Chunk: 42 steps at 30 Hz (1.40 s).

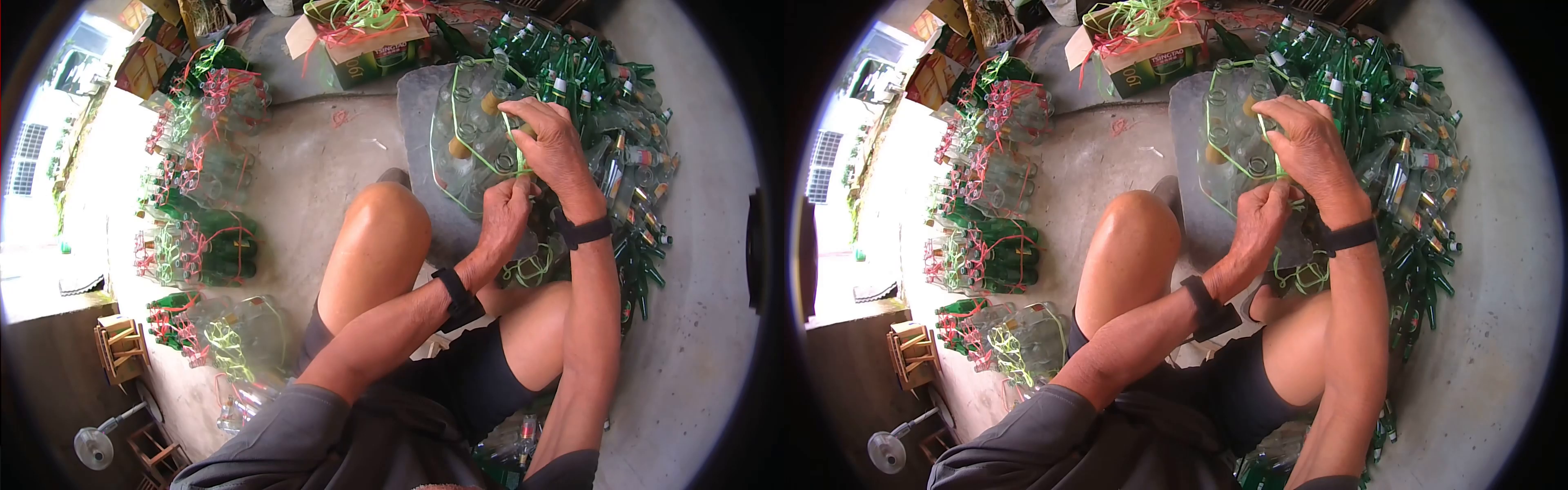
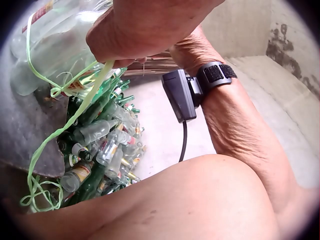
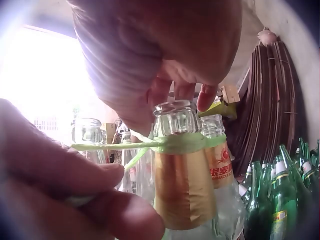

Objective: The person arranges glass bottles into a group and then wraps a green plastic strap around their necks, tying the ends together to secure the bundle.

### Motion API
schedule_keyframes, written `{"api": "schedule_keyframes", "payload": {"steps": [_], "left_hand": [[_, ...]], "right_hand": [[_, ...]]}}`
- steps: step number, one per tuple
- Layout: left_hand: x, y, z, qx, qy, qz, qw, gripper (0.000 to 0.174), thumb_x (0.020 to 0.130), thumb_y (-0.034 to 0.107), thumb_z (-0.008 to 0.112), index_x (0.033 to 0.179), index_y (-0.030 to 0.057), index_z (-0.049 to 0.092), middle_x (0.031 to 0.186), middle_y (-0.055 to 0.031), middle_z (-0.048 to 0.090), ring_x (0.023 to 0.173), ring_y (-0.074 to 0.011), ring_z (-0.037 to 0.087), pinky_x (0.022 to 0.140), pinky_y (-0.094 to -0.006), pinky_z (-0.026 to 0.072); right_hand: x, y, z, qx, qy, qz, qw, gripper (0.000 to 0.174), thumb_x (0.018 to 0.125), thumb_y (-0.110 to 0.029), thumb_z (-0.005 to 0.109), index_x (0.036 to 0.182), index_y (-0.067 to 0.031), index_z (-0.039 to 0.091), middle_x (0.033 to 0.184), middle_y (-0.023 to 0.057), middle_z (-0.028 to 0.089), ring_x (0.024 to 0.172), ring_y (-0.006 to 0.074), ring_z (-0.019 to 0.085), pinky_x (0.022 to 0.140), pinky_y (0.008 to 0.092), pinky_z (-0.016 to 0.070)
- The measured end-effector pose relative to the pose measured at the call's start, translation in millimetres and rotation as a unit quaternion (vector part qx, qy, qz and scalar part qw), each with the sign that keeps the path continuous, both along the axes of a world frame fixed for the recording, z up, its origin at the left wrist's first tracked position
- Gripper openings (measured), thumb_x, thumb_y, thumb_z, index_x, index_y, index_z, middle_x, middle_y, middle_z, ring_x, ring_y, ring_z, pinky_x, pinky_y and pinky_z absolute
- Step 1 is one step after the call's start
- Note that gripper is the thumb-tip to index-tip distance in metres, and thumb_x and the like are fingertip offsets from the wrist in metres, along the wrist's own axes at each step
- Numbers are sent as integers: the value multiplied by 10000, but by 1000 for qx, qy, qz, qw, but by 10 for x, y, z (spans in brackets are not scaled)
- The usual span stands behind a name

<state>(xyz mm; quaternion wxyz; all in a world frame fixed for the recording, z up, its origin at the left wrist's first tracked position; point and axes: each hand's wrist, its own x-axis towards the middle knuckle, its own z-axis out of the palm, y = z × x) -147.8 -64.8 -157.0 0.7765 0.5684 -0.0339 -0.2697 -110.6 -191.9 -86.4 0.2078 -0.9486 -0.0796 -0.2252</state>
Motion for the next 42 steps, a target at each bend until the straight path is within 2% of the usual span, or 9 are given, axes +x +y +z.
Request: {"api": "schedule_keyframes", "payload": {"steps": [7,10,14,16,17,20,22,34,42], "left_hand": [[6,-24,-19,17,-27,18,999,431,1041,272,518,858,-64,717,623,-44,569,601,-123,488,568,-329,398],[22,-19,-34,5,-34,14,999,359,1013,251,556,871,-35,719,666,23,522,636,-81,440,571,-284,356],[42,-15,-29,21,-34,9,999,353,1009,243,554,871,-36,721,671,21,528,639,-81,442,571,-284,357],[41,-20,-23,15,-40,13,999,399,1009,227,522,855,-88,711,716,-101,655,703,-153,558,677,-339,460],[38,-21,-16,16,-39,11,999,399,1009,227,522,855,-88,711,716,-101,655,703,-153,558,677,-339,460],[33,-22,-26,18,-27,13,999,401,1014,238,528,862,-84,713,715,-91,650,706,-148,556,677,-340,458],[18,-15,-24,10,-40,18,999,368,1027,254,553,886,-36,732,670,12,531,620,-82,437,560,-285,357],[-55,144,-6,59,-65,-13,996,381,1060,261,531,907,-31,722,652,31,501,606,-77,423,531,-292,339],[-72,231,13,34,-76,10,996,300,1081,236,496,1061,-10,668,679,52,453,608,-60,406,535,-265,339]], "right_hand": [[45,27,19,24,25,25,999,357,776,65,626,1107,-42,707,1097,112,704,1048,335,656,933,441,489],[64,27,17,-7,-4,35,999,338,764,68,612,1076,-25,704,1071,122,690,1039,352,650,910,459,506],[88,25,21,-19,1,49,999,308,773,63,594,1055,-13,695,1043,126,676,1022,365,650,906,466,504],[92,26,-23,-18,-1,52,998,299,781,62,589,1051,-14,693,1036,131,672,1009,371,651,897,467,510],[112,35,-61,-4,10,55,998,300,788,67,581,1055,-17,691,1036,139,665,996,377,652,886,466,517],[108,40,-93,31,30,51,998,300,800,73,571,1059,-23,686,1035,155,652,975,392,651,868,461,529],[107,37,-79,51,40,45,997,299,804,75,568,1060,-25,685,1035,163,645,966,401,650,860,457,534],[305,-95,-123,36,170,21,985,285,768,52,602,1038,3,678,1027,124,639,955,325,657,877,383,519],[100,-105,-82,95,148,26,984,466,786,51,568,1240,-14,653,1153,134,659,1036,303,659,940,365,514]]}}
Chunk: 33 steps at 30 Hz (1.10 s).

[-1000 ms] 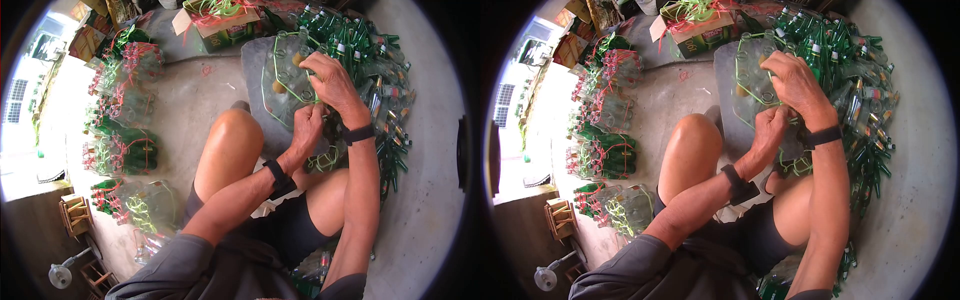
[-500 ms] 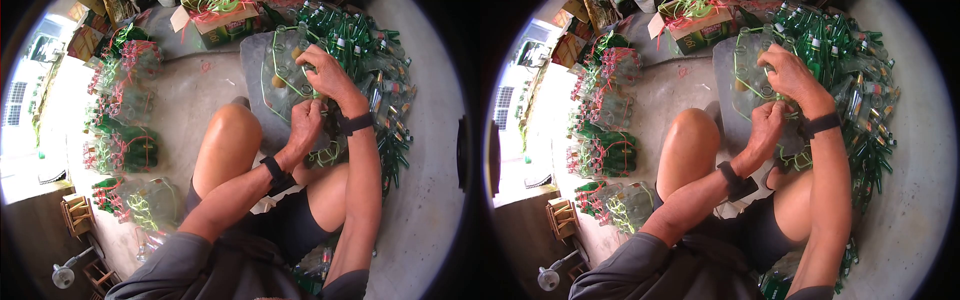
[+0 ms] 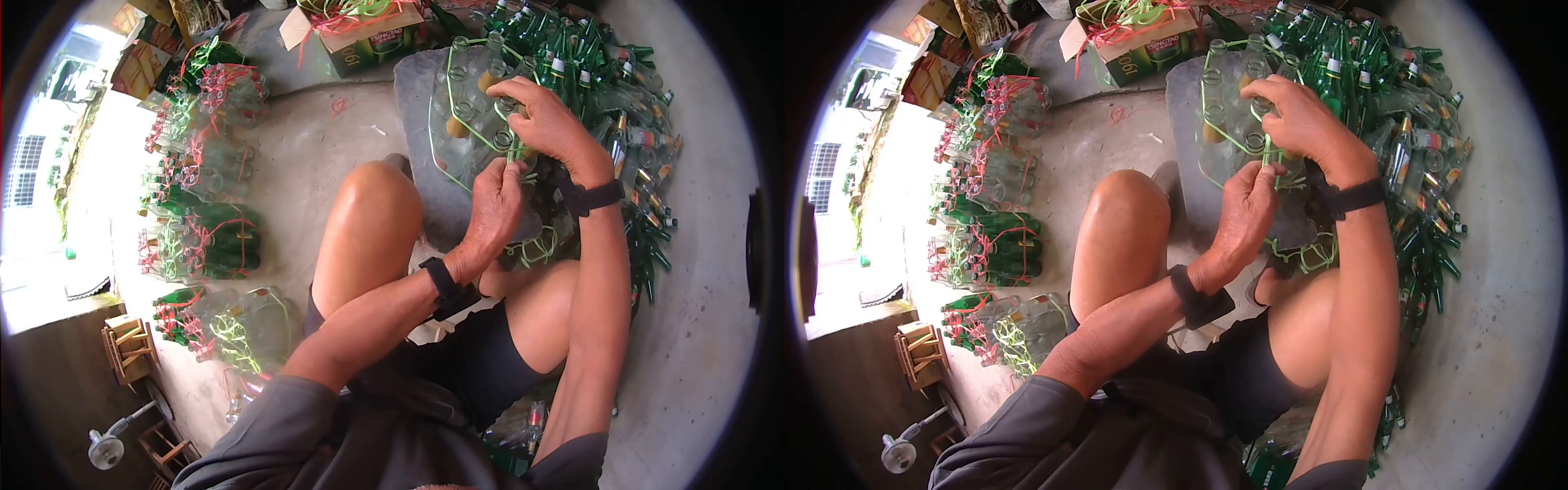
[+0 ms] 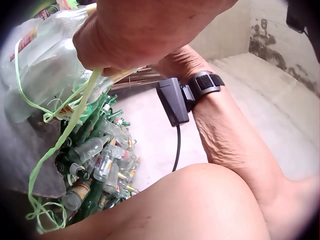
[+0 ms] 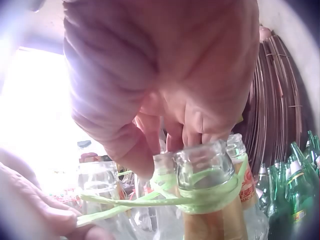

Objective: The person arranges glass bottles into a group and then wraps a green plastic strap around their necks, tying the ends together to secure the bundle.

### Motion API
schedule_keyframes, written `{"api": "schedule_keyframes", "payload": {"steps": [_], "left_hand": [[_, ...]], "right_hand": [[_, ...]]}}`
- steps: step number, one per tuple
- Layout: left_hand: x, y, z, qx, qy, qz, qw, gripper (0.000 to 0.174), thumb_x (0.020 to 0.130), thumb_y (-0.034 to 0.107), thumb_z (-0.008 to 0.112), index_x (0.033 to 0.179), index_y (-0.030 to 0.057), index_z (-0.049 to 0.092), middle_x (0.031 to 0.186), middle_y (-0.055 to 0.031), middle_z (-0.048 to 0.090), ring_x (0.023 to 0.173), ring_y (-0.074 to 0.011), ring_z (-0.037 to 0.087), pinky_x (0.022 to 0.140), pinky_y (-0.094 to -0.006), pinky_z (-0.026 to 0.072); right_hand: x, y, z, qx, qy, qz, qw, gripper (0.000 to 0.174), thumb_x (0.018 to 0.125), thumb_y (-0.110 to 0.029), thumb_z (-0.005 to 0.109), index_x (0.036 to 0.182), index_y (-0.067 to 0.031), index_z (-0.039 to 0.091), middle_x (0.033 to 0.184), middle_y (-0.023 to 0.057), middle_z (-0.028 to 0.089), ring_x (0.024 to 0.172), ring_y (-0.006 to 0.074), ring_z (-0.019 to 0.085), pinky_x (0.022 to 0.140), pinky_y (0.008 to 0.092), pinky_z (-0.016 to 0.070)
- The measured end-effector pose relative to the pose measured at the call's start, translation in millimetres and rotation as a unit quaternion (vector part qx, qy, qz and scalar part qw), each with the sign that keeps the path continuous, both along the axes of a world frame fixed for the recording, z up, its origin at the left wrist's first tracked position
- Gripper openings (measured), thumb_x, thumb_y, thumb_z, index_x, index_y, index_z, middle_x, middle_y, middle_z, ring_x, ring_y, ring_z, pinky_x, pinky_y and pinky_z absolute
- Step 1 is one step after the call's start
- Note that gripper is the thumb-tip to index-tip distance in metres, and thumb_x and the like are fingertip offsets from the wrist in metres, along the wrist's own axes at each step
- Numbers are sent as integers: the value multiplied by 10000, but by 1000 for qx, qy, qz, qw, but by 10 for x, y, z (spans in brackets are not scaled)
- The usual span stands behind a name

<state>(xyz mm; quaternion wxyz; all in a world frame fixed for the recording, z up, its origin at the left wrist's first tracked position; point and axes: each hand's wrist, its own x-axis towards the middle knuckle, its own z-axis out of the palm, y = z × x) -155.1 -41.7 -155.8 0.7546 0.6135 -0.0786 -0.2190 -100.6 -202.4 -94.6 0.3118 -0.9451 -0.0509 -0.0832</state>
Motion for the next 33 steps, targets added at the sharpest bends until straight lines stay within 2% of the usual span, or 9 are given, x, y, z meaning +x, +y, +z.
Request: {"api": "schedule_keyframes", "payload": {"steps": [1,3,7,9,15,19,25,29,33], "left_hand": [[5,10,-9,6,-7,3,1000,287,1084,226,488,1081,-3,661,690,53,449,613,-57,406,540,-260,342],[9,23,-2,-1,-17,6,1000,284,1086,224,484,1084,1,661,698,50,453,623,-57,412,545,-259,346],[42,48,-32,13,-41,1,999,277,1090,222,482,1080,5,653,716,45,459,648,-57,424,559,-253,353],[69,83,-66,18,-46,-10,999,272,1089,218,482,1078,3,648,716,42,461,650,-60,426,563,-251,354],[132,122,-65,39,-71,-38,996,261,1071,183,487,1023,-16,648,741,25,506,671,-74,451,591,-262,377],[141,154,96,81,-82,-31,993,304,1061,176,484,972,-41,677,769,1,565,699,-91,480,619,-293,409],[94,125,173,54,-64,13,996,317,1052,205,515,1010,-48,701,753,-8,579,709,-103,504,635,-295,427],[115,146,144,82,-79,13,993,318,1044,211,532,1007,-56,702,747,-23,586,706,-115,514,645,-307,442],[121,174,120,113,-150,8,982,339,1044,214,524,970,-65,701,717,-68,597,702,-138,541,653,-339,463]], "right_hand": [[-60,28,58,0,0,0,1000,466,786,51,568,1240,-14,653,1153,134,659,1036,303,659,940,365,514],[-212,84,237,-10,10,5,1000,587,750,61,577,1325,-46,621,1253,183,633,1150,394,619,1010,406,496],[-393,65,282,16,39,-14,999,665,737,74,591,1389,-51,572,1281,175,614,1165,393,613,1019,402,492],[-410,6,165,15,6,1,1000,707,737,76,622,1425,-64,544,1271,161,612,1110,368,639,984,391,514],[-431,-1,191,37,22,-13,999,702,728,70,684,1406,-68,563,1277,141,618,932,303,672,880,382,558],[-429,61,226,34,8,-23,999,691,721,54,708,1389,-69,576,1292,126,623,913,299,665,864,386,561],[-378,24,208,30,21,-29,999,702,695,5,765,1370,-72,589,1295,115,632,897,293,660,846,379,565],[-344,33,186,46,4,-31,998,680,681,10,777,1336,-67,611,1230,121,662,876,301,669,828,388,569],[-305,19,119,54,-11,-38,998,655,662,22,796,1291,-63,634,1164,124,687,855,312,673,809,401,571]]}}
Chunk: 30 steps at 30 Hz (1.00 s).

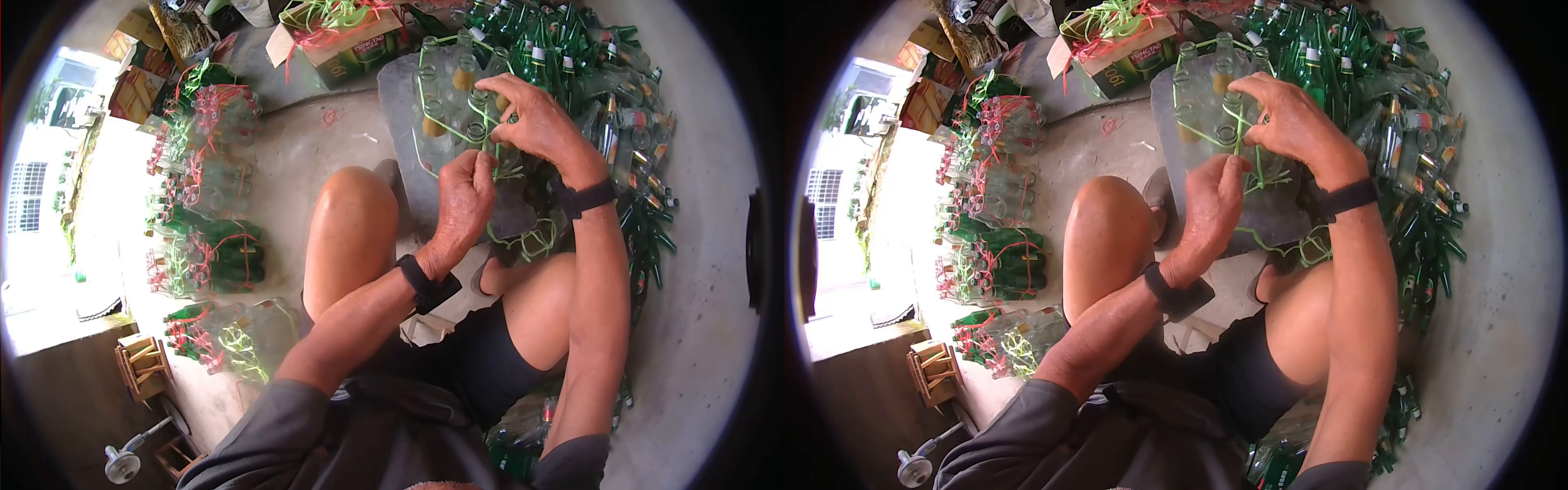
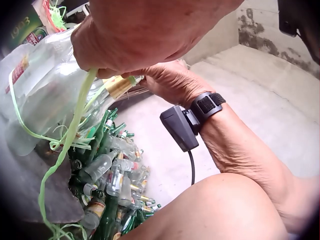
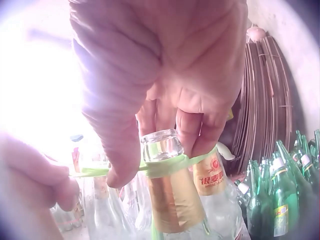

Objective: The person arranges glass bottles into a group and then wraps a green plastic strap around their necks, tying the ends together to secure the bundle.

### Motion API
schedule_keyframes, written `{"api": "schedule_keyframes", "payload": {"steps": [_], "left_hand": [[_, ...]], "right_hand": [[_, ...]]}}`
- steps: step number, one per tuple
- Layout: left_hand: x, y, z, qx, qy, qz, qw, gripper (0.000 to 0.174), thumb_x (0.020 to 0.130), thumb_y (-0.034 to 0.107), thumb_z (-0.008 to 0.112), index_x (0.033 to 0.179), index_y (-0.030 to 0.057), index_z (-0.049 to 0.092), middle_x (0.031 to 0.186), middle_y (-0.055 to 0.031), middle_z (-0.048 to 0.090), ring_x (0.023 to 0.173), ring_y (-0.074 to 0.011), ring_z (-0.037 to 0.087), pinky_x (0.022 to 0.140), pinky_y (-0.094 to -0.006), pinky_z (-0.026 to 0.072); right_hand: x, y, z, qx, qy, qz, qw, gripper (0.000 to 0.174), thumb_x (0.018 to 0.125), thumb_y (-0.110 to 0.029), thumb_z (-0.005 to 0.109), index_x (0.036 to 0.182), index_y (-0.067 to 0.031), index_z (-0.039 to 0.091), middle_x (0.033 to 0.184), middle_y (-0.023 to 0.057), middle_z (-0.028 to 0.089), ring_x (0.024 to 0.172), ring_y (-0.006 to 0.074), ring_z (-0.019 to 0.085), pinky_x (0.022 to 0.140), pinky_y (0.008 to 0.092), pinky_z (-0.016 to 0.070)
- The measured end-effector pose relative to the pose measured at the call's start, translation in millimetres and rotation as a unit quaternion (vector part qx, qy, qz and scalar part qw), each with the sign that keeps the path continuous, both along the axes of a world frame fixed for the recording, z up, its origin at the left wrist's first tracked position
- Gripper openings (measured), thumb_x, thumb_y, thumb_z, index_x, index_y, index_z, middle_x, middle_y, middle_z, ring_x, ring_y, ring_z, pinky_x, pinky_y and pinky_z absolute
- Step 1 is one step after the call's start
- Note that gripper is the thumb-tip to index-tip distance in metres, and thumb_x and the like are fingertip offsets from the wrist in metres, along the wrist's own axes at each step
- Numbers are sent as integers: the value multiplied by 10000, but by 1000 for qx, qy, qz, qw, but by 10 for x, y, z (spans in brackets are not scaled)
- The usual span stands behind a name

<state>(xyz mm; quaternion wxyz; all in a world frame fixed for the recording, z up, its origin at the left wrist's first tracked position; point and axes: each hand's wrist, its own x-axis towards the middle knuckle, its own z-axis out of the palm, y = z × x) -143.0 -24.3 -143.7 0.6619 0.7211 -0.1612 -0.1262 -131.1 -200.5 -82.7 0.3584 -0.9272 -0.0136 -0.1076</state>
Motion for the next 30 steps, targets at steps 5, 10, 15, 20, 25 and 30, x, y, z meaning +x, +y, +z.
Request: {"api": "schedule_keyframes", "payload": {"steps": [5,10,15,20,25,30], "left_hand": [[20,61,41,15,-17,-20,1000,350,1039,216,520,949,-71,700,681,-100,597,690,-151,561,657,-356,476],[52,84,65,28,-25,-31,999,337,1029,206,532,960,-69,715,663,-109,598,666,-159,564,649,-366,482],[114,134,176,83,-50,-54,994,298,1018,180,551,972,-59,724,652,-145,604,654,-168,581,654,-375,492],[224,150,143,98,-125,-56,986,240,991,146,577,968,-41,725,687,-210,639,627,-259,640,643,-397,506],[360,191,199,139,-233,-68,960,181,947,123,625,917,-35,708,772,-255,665,698,-396,684,642,-424,519],[525,190,405,159,-238,-94,954,192,927,125,640,865,-52,683,732,-249,646,649,-344,675,630,-420,515]], "right_hand": [[43,-22,-32,0,4,-6,1000,664,650,22,820,1281,-77,638,1170,122,694,856,312,676,803,401,570],[40,-25,-17,16,14,-8,1000,660,654,14,826,1280,-82,639,1189,119,699,866,309,684,806,399,571],[37,-62,-79,-5,20,4,1000,723,708,50,756,1396,-129,618,1172,74,677,829,191,631,748,333,560],[28,-109,-98,8,30,12,999,740,713,22,769,1418,-133,607,1122,93,687,861,206,639,775,347,561],[-5,-97,-23,13,59,15,998,750,714,-38,780,1435,-127,594,1154,101,692,889,218,652,814,358,562],[-3,-141,-50,26,66,31,997,756,728,-83,747,1462,-128,572,1246,149,679,945,252,674,882,381,558]]}}
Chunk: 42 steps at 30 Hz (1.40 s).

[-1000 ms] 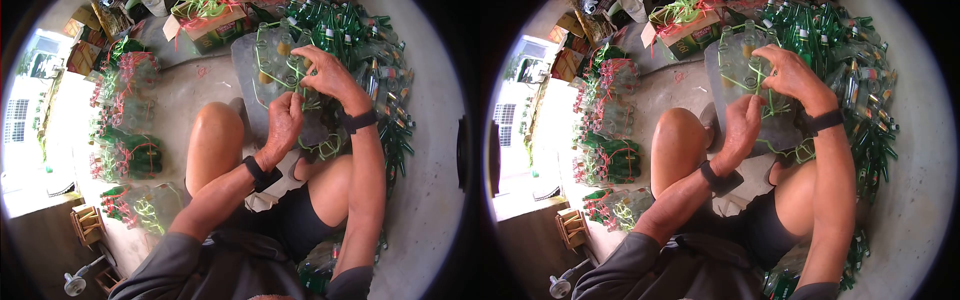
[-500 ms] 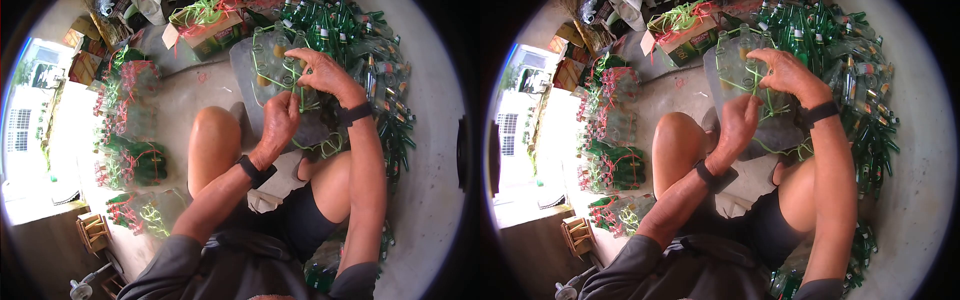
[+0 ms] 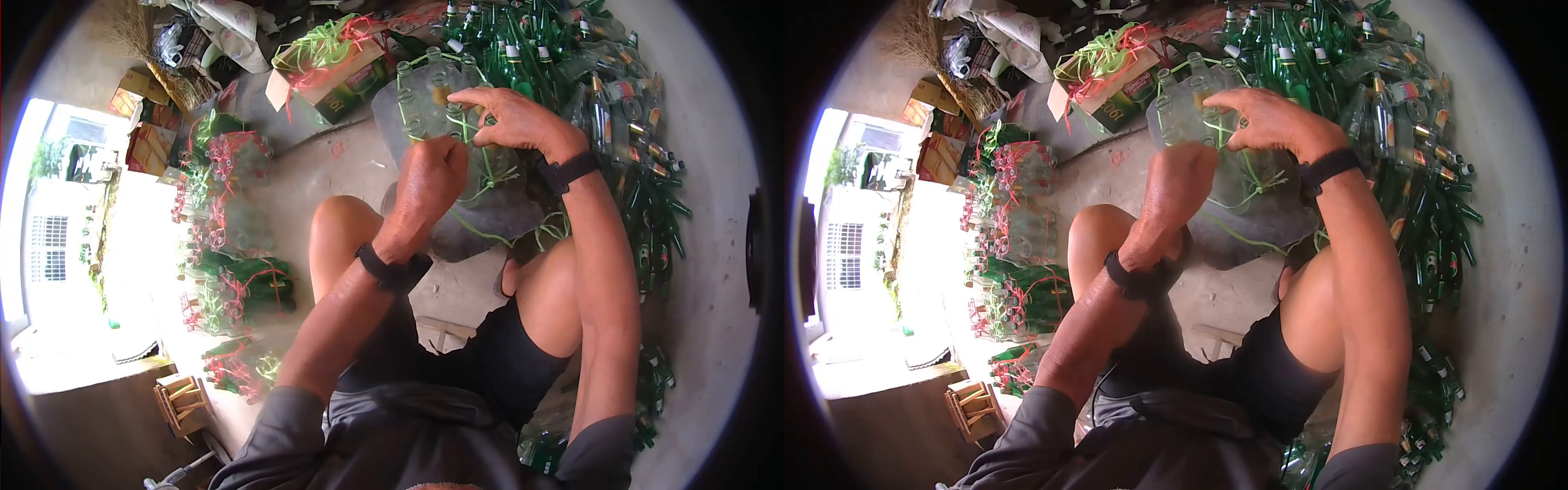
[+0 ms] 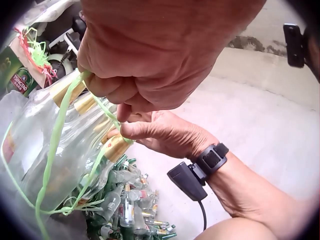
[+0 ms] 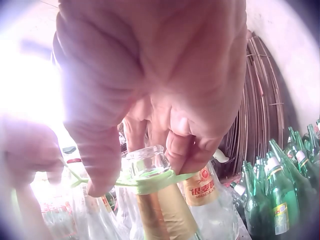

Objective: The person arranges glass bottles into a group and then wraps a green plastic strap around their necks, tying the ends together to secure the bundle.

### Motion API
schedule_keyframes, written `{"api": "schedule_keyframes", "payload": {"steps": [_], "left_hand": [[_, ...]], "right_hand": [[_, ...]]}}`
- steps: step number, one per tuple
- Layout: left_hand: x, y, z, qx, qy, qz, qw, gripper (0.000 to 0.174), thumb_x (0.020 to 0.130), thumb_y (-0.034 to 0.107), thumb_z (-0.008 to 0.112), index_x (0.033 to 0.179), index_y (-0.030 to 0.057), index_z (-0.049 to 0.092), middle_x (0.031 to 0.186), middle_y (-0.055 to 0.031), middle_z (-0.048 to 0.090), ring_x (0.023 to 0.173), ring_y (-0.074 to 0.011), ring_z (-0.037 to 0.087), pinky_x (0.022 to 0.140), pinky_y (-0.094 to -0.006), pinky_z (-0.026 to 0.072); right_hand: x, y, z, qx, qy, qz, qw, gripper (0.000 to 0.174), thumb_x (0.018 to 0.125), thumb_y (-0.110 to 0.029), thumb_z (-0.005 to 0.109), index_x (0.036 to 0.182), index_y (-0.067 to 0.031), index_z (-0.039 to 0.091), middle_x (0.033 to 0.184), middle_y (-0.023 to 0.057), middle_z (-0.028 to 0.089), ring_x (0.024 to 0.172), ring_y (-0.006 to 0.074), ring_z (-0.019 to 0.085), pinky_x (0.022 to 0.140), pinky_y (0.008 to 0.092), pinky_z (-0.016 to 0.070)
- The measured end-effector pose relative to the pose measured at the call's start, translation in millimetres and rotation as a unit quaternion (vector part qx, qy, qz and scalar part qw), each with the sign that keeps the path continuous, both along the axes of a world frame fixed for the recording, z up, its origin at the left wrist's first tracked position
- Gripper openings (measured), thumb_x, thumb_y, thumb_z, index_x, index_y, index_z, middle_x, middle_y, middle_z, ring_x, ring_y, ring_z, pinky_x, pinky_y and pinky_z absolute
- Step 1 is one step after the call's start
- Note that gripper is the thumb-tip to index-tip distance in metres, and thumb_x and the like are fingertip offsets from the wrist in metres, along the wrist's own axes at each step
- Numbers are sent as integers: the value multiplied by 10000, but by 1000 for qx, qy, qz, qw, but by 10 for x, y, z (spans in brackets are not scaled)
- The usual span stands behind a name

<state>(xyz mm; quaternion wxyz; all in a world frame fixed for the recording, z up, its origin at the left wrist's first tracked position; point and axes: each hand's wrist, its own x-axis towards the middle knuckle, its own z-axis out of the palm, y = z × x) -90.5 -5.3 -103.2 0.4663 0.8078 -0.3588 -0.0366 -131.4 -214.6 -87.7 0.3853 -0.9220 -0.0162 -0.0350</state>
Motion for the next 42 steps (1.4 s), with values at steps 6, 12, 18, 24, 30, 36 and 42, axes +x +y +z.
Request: {"api": "schedule_keyframes", "payload": {"steps": [6,12,18,24,30,36,42], "left_hand": [[261,-64,152,47,-45,-46,997,178,900,111,643,835,-49,682,730,-226,660,631,-317,665,615,-416,521],[586,-163,109,84,-142,-72,984,158,877,119,643,858,-18,719,744,-214,682,672,-312,717,632,-401,549],[700,-249,110,110,-112,-28,987,211,871,154,621,884,-9,754,711,-232,672,663,-347,721,657,-406,565],[582,-175,96,143,-113,21,983,228,856,162,605,893,0,761,742,-233,690,713,-376,728,676,-428,570],[621,-72,-241,112,-144,28,983,196,842,124,605,816,-17,738,741,-252,671,718,-423,693,655,-456,554],[417,25,-216,19,-32,49,998,191,851,113,645,818,-50,741,641,-238,627,571,-281,650,585,-409,512],[174,101,-164,-109,162,84,977,254,926,140,681,995,-95,751,706,-56,667,617,-82,558,535,-289,441]], "right_hand": [[58,-39,-118,-11,-24,3,1000,738,729,-86,749,1447,-114,577,1280,151,682,982,275,683,915,398,546],[82,8,-118,30,-3,-17,999,697,744,-46,762,1415,-134,597,1266,130,690,973,244,676,885,381,545],[75,75,-37,17,-3,-38,999,613,733,-23,768,1324,-114,636,1211,219,703,1161,391,657,980,416,527],[151,30,-204,-12,-63,-18,998,578,728,-12,757,1285,-102,633,1198,210,705,1149,392,659,976,422,526],[123,52,-178,-3,-58,-19,998,606,737,6,790,1311,-69,609,1154,166,703,1107,305,672,960,406,525],[115,39,-171,8,-54,-13,998,599,736,3,741,1315,-73,606,1149,171,695,1093,323,669,955,409,523],[130,22,-194,13,-52,-6,999,619,738,-6,735,1338,-86,602,1141,163,695,1086,308,670,948,401,525]]}}
